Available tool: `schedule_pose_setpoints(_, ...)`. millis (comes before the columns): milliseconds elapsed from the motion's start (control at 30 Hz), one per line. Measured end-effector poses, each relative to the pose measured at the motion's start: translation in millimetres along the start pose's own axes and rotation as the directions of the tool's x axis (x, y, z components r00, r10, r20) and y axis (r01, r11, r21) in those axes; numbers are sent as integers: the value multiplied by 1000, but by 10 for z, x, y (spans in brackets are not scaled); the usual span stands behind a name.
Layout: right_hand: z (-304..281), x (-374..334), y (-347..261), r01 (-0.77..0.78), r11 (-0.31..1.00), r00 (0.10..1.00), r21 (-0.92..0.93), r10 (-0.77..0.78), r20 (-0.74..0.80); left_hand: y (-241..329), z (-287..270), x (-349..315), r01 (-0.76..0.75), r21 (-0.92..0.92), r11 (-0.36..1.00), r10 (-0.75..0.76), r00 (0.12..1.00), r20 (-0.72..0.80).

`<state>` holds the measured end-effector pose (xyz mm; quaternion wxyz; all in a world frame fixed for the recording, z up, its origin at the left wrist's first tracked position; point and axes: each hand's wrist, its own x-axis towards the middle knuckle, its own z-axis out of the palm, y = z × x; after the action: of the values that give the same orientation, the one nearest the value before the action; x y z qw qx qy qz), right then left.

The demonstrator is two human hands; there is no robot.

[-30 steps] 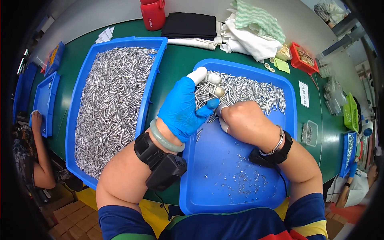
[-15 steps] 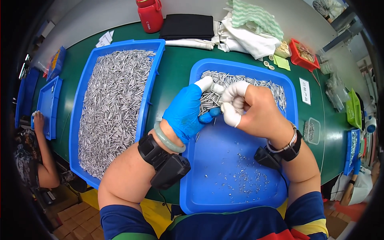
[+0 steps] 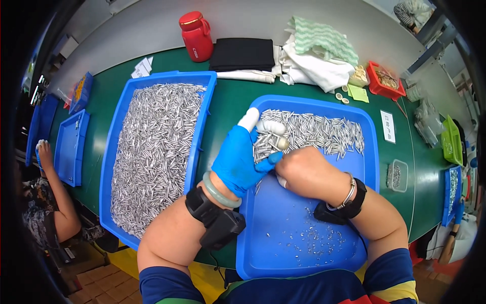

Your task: The person picks up metal pins from a blue tray, holds them against a small white pad to rotate and inspect them, and then places them back into the tray.

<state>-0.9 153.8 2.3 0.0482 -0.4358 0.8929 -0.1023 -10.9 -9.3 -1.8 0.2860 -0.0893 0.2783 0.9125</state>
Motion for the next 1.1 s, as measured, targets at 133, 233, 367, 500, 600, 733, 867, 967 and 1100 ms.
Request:
schedule_pose_setpoints(133, -30, -10, -29, -1, 1000, 999, -14, 2, 50, -21, 73, -23, 28, 69, 997, -21, 995, -102)
schedule_pose_setpoints(233, -39, -18, -2, -15, 1000, 996, 9, 14, 85, -20, 35, -27, 34, 72, 997, -30, 998, -55)
schedule_pose_setpoints(367, -63, -39, 3, -32, 999, 994, 29, 29, 108, -34, 103, -46, 55, 132, 990, -41, 994, -102)
schedule_pose_setpoints(500, -23, -57, 0, -13, 1000, 996, 13, 12, 86, -43, 114, -41, 59, 163, 985, -44, 994, -98)
schedule_pose_setpoints(600, 15, -46, 17, 8, 1000, 997, 6, -9, 73, -51, 77, -33, 62, 149, 987, -51, 996, -75)
schedule_pose_setpoints(733, 31, -54, 31, 29, 999, 998, 18, -30, 62, -52, 89, -46, 73, 133, 988, -64, 995, -78)
schedule_pose_setpoints(867, 12, -90, 33, 36, 999, 998, 23, -37, 44, -69, 108, -56, 67, 163, 984, -50, 993, -107)
schedule_pose_setpoints(967, -96, -103, 40, 41, 999, 998, 10, -42, 54, -65, 91, -44, 54, 162, 985, -36, 993, -114)
schedule_pose_setpoints(1100, -493, -178, 46, -6, 963, 999, 269, -6, 45, -59, 108, -40, 34, 218, 975, -5, 991, -131)
